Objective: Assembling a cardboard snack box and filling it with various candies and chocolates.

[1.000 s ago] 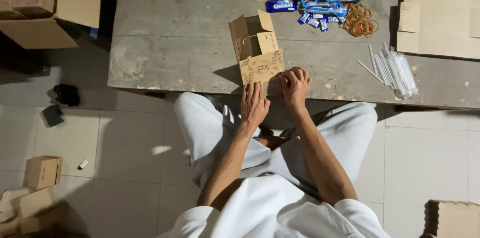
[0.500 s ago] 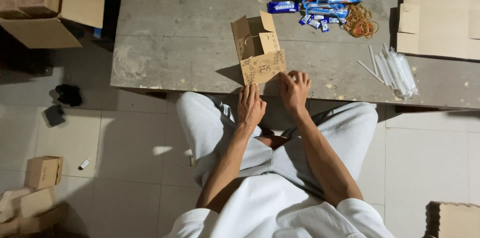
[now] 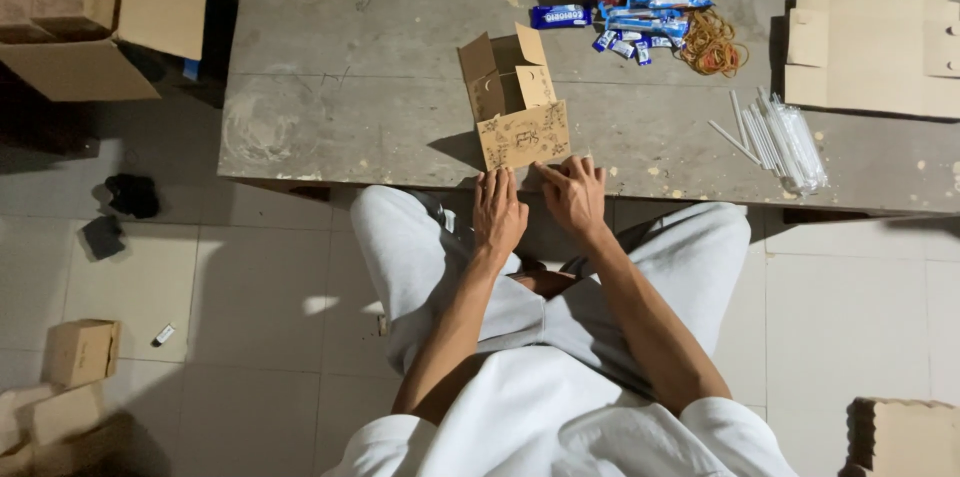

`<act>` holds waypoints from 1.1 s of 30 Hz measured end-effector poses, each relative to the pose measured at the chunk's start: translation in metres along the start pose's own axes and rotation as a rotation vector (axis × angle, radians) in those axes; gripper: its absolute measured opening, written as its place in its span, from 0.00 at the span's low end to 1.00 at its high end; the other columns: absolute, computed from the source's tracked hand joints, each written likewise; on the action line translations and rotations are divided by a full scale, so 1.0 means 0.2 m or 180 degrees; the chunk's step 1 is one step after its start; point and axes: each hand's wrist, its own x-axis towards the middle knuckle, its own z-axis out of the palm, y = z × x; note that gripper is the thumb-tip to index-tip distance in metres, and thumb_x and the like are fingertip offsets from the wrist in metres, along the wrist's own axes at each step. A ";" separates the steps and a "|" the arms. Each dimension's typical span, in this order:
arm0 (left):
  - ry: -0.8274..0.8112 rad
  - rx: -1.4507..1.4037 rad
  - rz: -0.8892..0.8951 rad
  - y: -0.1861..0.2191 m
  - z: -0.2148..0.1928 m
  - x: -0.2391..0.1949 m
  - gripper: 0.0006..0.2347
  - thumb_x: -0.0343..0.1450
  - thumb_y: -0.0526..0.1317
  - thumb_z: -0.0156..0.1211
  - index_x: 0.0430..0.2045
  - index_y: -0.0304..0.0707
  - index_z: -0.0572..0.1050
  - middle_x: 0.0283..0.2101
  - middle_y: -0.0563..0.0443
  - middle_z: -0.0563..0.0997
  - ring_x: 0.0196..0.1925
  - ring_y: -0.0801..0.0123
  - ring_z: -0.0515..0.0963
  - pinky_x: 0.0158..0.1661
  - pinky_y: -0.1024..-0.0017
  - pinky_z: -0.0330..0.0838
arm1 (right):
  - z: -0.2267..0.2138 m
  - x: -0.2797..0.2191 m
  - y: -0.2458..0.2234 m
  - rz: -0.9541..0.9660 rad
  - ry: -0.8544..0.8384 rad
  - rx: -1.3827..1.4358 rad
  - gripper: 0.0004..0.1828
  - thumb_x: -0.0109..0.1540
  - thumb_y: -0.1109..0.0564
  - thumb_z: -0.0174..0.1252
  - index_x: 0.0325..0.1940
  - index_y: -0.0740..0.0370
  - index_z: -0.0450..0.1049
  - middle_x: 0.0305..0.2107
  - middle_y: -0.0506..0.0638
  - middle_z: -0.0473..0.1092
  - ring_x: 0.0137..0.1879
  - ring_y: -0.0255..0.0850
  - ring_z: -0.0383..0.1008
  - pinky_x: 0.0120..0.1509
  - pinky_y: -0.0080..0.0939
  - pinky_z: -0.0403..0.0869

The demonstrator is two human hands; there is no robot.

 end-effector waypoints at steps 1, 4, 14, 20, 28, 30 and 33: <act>-0.0009 -0.0008 0.0013 0.00 0.00 -0.01 0.24 0.63 0.37 0.60 0.54 0.23 0.74 0.52 0.37 0.75 0.63 0.50 0.71 0.68 0.53 0.58 | -0.01 -0.01 0.00 0.0017 -0.0002 -0.0005 0.16 0.56 0.48 0.64 0.48 0.39 0.83 0.35 0.44 0.61 0.44 0.45 0.62 0.46 0.48 0.61; -0.0006 0.0022 0.0017 0.00 -0.02 -0.01 0.24 0.63 0.38 0.59 0.55 0.24 0.74 0.53 0.37 0.75 0.63 0.50 0.70 0.68 0.53 0.57 | -0.03 -0.01 0.03 0.0202 0.0129 -0.0068 0.16 0.57 0.48 0.62 0.49 0.36 0.82 0.34 0.44 0.59 0.42 0.45 0.61 0.47 0.49 0.60; 0.0044 -0.0096 0.0046 0.01 -0.10 0.02 0.23 0.63 0.37 0.58 0.52 0.23 0.75 0.51 0.38 0.76 0.62 0.51 0.71 0.65 0.52 0.60 | -0.10 0.01 0.11 0.0978 0.0023 0.0067 0.11 0.64 0.48 0.56 0.48 0.36 0.81 0.34 0.43 0.59 0.42 0.44 0.61 0.48 0.47 0.60; 0.0324 -0.0887 -0.0474 -0.03 -0.10 0.04 0.18 0.65 0.35 0.57 0.49 0.28 0.76 0.48 0.42 0.74 0.53 0.52 0.75 0.55 0.55 0.68 | -0.08 0.00 0.16 0.1088 -0.0061 0.0520 0.12 0.64 0.47 0.56 0.50 0.38 0.80 0.34 0.45 0.62 0.45 0.45 0.65 0.52 0.50 0.61; 0.0990 -0.1826 -0.1533 -0.18 0.18 0.07 0.18 0.67 0.38 0.66 0.50 0.34 0.73 0.42 0.43 0.79 0.45 0.51 0.83 0.49 0.54 0.72 | -0.09 0.01 0.23 0.1629 0.0038 0.1647 0.12 0.66 0.50 0.55 0.51 0.47 0.79 0.34 0.51 0.69 0.42 0.49 0.72 0.61 0.57 0.61; 0.0756 -0.1761 -0.1419 -0.21 0.25 0.06 0.05 0.68 0.42 0.67 0.33 0.50 0.79 0.32 0.61 0.84 0.38 0.67 0.85 0.47 0.67 0.71 | -0.11 0.02 0.20 0.1847 -0.0193 0.1725 0.10 0.66 0.48 0.58 0.47 0.50 0.81 0.31 0.57 0.72 0.41 0.58 0.76 0.53 0.60 0.68; 0.0660 -0.1920 -0.1286 -0.17 0.16 0.06 0.03 0.66 0.40 0.66 0.29 0.47 0.79 0.30 0.53 0.84 0.36 0.58 0.86 0.40 0.66 0.77 | -0.09 0.01 0.26 0.1738 -0.0429 0.1710 0.13 0.63 0.46 0.61 0.47 0.52 0.81 0.32 0.58 0.75 0.40 0.58 0.78 0.47 0.57 0.71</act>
